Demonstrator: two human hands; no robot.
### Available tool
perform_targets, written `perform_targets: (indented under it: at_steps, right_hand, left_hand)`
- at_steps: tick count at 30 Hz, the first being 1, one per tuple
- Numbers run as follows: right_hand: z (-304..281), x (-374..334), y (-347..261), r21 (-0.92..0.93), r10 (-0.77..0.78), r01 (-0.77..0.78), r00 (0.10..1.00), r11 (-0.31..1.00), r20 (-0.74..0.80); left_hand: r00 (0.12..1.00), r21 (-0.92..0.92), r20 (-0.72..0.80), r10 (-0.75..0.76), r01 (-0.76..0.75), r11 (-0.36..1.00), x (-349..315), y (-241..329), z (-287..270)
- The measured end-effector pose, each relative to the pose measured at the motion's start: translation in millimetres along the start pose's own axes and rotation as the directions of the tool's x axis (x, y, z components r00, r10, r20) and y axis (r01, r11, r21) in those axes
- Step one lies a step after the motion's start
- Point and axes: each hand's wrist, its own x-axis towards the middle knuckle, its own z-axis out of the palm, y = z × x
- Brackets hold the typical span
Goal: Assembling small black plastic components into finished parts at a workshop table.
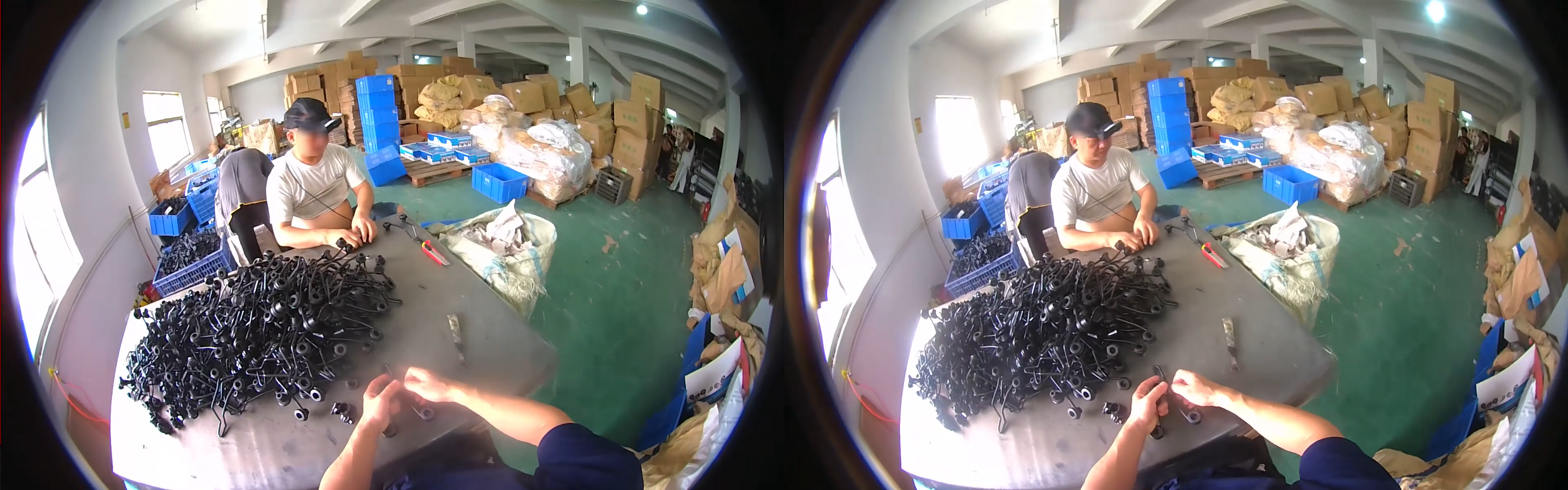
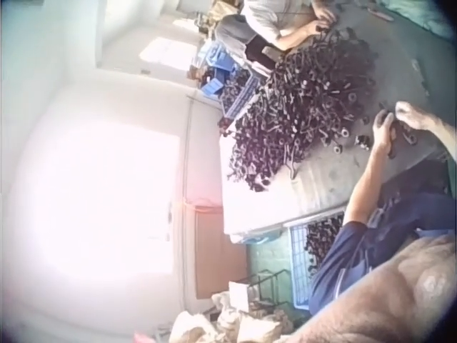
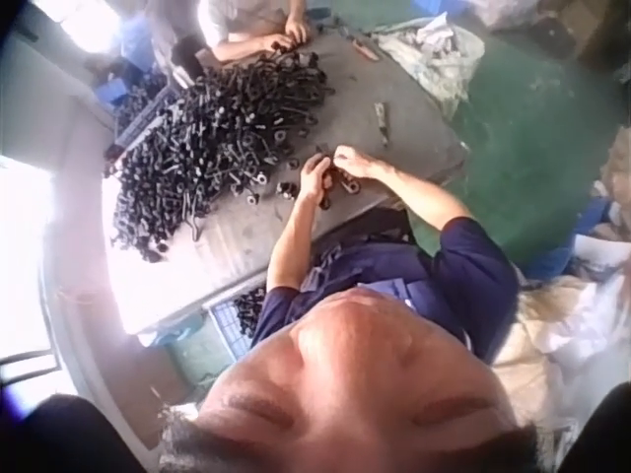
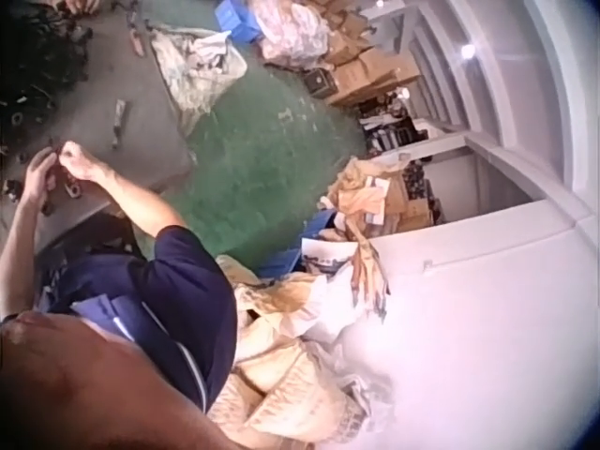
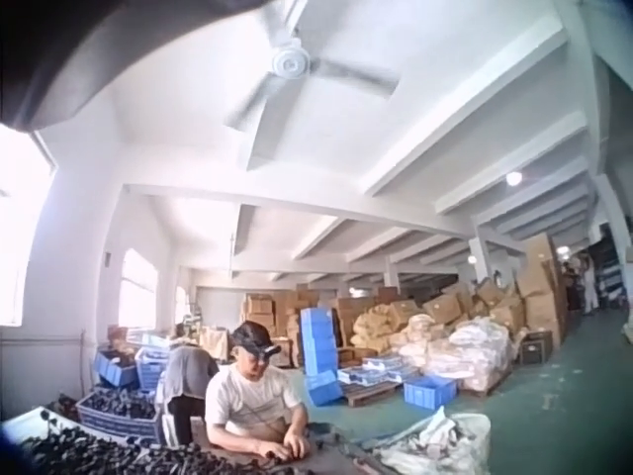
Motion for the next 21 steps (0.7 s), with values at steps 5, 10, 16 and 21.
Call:
perform_targets:
  at_steps: [5,10,16,21]
  right_hand:
    - [-5.5,-0.9,-8.4,-0.024,0.135,-0.133,0.986,0.991,0.099]
    - [-4.9,1.4,12.8,0.016,0.040,-0.041,0.998,0.999,0.038]
    - [-11.2,10.6,6.9,-0.053,0.154,-0.146,0.970,0.988,0.189]
    - [-7.8,5.4,22.0,-0.039,-0.016,0.017,0.999,0.999,0.029]
  left_hand:
    - [0.999,0.022,0.006,0.040,-0.040,0.999,0.8,0.8,3.1]
    - [1.000,0.070,-0.001,0.025,-0.025,0.997,2.3,2.8,2.5]
    - [0.999,0.062,-0.032,0.035,-0.033,0.998,3.9,5.9,3.6]
    - [0.999,0.149,-0.033,0.030,-0.025,0.989,1.4,7.9,9.8]
